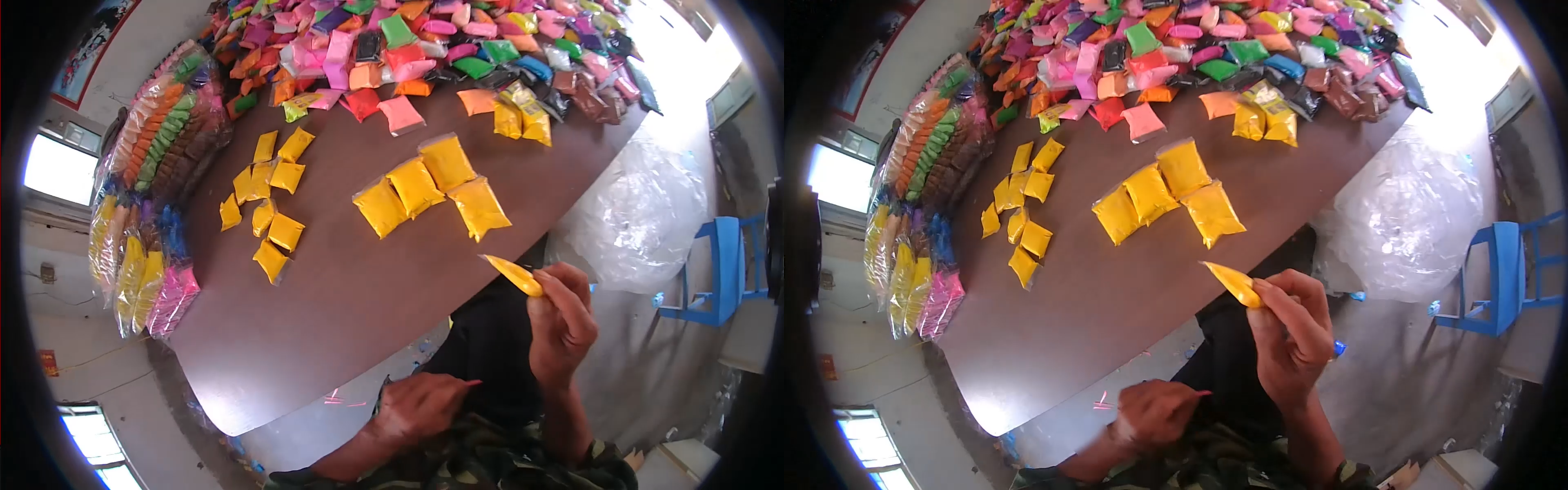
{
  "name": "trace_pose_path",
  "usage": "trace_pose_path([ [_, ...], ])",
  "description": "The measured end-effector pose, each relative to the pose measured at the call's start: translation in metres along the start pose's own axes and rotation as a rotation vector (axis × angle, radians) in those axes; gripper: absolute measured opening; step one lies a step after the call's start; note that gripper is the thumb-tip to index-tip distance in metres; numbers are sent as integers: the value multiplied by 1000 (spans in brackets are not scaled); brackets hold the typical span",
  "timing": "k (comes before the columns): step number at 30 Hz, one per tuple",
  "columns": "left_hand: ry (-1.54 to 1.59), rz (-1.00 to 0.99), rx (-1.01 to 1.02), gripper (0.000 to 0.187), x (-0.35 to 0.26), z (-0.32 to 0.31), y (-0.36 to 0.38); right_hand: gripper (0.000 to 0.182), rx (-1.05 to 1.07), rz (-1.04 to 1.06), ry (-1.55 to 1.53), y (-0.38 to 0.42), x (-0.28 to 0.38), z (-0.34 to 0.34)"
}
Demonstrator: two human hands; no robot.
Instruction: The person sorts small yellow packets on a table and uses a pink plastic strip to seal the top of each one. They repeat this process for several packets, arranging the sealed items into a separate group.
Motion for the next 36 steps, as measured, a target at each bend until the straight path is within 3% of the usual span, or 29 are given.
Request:
trace_pose_path([
  [7,-159,23,-110,22,30,42,24,35,204,379,277,14,20,-60],
  [10,-175,51,-157,20,35,51,34,33,242,418,397,7,10,-85],
  [15,-231,129,-237,20,53,69,62,28,100,381,577,8,-8,-96],
  [18,-244,237,-274,18,68,84,78,28,108,397,638,17,0,-96],
  [24,-279,247,-345,16,84,99,81,32,257,444,699,25,1,-120],
  [36,-246,249,-393,14,81,99,80,46,227,377,783,18,0,-122],
])
Point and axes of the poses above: each hand's wrist, its own y-axis away from the middle knuckle, its own z-axis out of the back of the hand, x = y × z, the point moved 7 cm from there along -y, towards the middle knuckle, and after that the axes turned 10 degrees about -z, right-handed, at the moved point
